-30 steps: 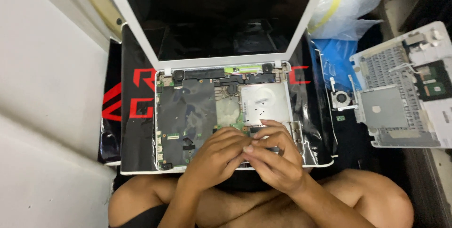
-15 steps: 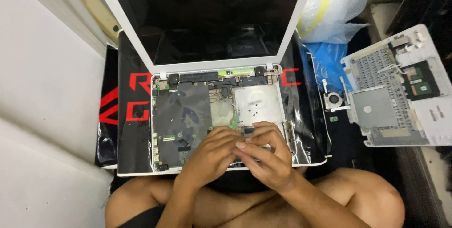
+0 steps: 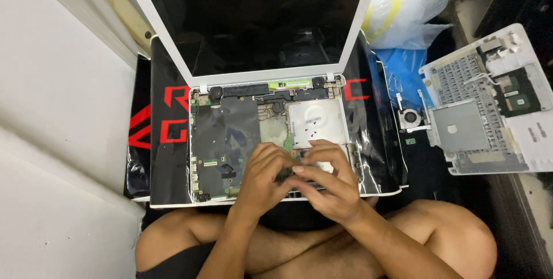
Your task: Removing a small internal circuit board from a disassembled laptop using a screwdriver.
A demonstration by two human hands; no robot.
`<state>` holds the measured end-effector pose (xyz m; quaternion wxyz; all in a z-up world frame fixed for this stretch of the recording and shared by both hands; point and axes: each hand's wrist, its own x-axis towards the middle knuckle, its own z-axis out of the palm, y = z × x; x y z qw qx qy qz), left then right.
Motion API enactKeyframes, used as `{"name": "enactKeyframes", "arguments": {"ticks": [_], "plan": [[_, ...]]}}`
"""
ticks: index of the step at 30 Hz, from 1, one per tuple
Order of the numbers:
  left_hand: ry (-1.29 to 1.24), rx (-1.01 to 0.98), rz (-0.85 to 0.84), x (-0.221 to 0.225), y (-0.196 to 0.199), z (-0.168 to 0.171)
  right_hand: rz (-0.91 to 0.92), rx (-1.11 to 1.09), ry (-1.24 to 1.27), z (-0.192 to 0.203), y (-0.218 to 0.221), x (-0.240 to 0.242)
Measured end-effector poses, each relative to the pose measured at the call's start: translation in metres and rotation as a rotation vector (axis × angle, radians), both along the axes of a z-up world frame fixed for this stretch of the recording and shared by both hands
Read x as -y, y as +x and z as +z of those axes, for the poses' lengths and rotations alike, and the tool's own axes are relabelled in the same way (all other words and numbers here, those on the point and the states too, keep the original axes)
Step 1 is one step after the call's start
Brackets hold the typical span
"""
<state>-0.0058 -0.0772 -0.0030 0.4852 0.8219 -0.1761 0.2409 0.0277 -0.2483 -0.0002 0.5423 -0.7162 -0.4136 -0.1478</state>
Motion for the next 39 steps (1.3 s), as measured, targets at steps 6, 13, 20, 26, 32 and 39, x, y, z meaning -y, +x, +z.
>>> {"name": "enactKeyframes", "arguments": {"ticks": [6,13,20,26,32,39], "plan": [[0.018,-0.186,-0.183,-0.010,-0.002,0.019,-0.012,-0.011,-0.041,0.009,0.005,-0.001],[-0.071,0.005,-0.050,-0.002,0.004,0.005,0.071,-0.036,-0.051,0.003,0.005,0.000],[-0.029,0.007,0.049,0.005,0.007,0.014,-0.022,-0.056,-0.011,0.020,0.002,-0.010],[-0.060,-0.119,-0.240,-0.021,-0.001,0.016,0.104,-0.078,-0.107,0.020,0.003,-0.005],[-0.092,-0.019,-0.022,-0.008,0.004,0.000,0.073,-0.010,-0.102,0.010,0.003,-0.002],[-0.053,-0.037,0.033,-0.004,0.003,0.021,-0.118,0.048,-0.081,0.008,0.003,-0.005]]}}
